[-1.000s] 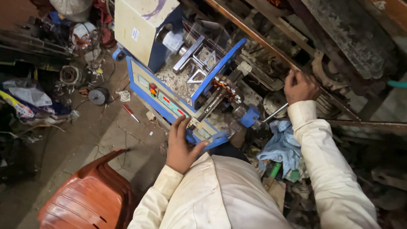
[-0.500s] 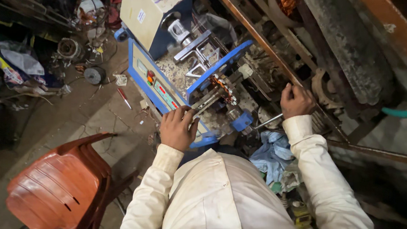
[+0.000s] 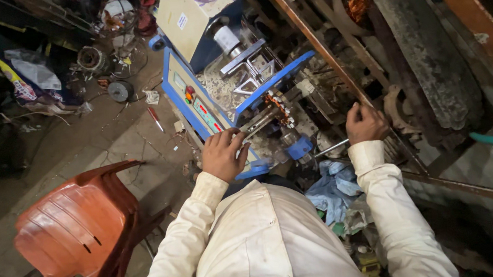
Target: The person operates a small metal turning machine, using a red-handled tool to adjust the workpiece and machine components. They repeatedly engage and disengage the machine's controls while manipulating the tool and workpiece.
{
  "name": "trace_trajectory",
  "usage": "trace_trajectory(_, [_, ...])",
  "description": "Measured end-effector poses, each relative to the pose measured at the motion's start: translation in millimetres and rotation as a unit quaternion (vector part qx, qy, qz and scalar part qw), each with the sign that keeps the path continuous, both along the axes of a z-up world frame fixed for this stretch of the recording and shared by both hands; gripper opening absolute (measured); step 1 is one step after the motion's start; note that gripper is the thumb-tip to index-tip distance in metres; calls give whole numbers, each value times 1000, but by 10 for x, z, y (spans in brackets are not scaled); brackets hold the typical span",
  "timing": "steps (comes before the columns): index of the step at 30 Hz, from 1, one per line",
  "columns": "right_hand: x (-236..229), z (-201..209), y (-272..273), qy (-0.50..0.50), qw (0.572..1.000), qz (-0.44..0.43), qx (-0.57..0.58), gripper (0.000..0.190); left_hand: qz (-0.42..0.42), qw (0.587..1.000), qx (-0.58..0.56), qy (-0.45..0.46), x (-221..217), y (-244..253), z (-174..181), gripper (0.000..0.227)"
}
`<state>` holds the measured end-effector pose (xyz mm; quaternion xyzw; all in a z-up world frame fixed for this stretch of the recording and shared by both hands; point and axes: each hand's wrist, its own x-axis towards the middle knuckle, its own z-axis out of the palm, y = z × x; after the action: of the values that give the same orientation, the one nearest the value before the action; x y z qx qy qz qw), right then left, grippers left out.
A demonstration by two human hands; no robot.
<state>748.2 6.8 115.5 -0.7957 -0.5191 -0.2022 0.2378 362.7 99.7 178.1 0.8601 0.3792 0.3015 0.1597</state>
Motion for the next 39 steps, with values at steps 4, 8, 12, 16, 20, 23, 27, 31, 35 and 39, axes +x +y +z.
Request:
trace_trajectory(4, [1, -43, -1, -12, 1000, -18, -11, 31, -17, 1000, -4, -2, -38, 16, -25, 30])
trace_trajectory(8, [14, -76, 2, -31, 998, -44, -27, 29, -38, 999, -19, 6, -66, 39, -10, 32])
trace_trajectory(12, [17, -112, 7, -44, 997, -52, -23, 28, -67, 997, -24, 20, -121, 66, -3, 37])
trace_trajectory(16, [12, -104, 18, -57, 996, -65, -30, 25, -92, 995, -34, 29, -153, 109, 2, 39])
trace_trajectory(20, [4, -96, 20, -61, 994, -79, -34, 25, -106, 993, -42, 26, -177, 135, 10, 40])
trace_trajectory(23, [-1, -108, 16, -60, 994, -85, -41, 26, -114, 992, -51, 28, -199, 155, 19, 42])
trace_trajectory(27, [14, -123, 10, -63, 994, -82, -35, 28, -124, 990, -61, 41, -218, 174, 35, 46])
trace_trajectory(31, [13, -126, 4, -50, 994, -86, -52, 30, -137, 987, -67, 40, -239, 204, 43, 48])
trace_trajectory(35, [-3, -103, 6, -52, 994, -84, -47, 28, -142, 987, -72, 34, -246, 217, 47, 47])
trace_trajectory(39, [-39, -42, 17, -40, 997, -60, -28, 27, -149, 985, -79, 35, -251, 242, 72, 47])
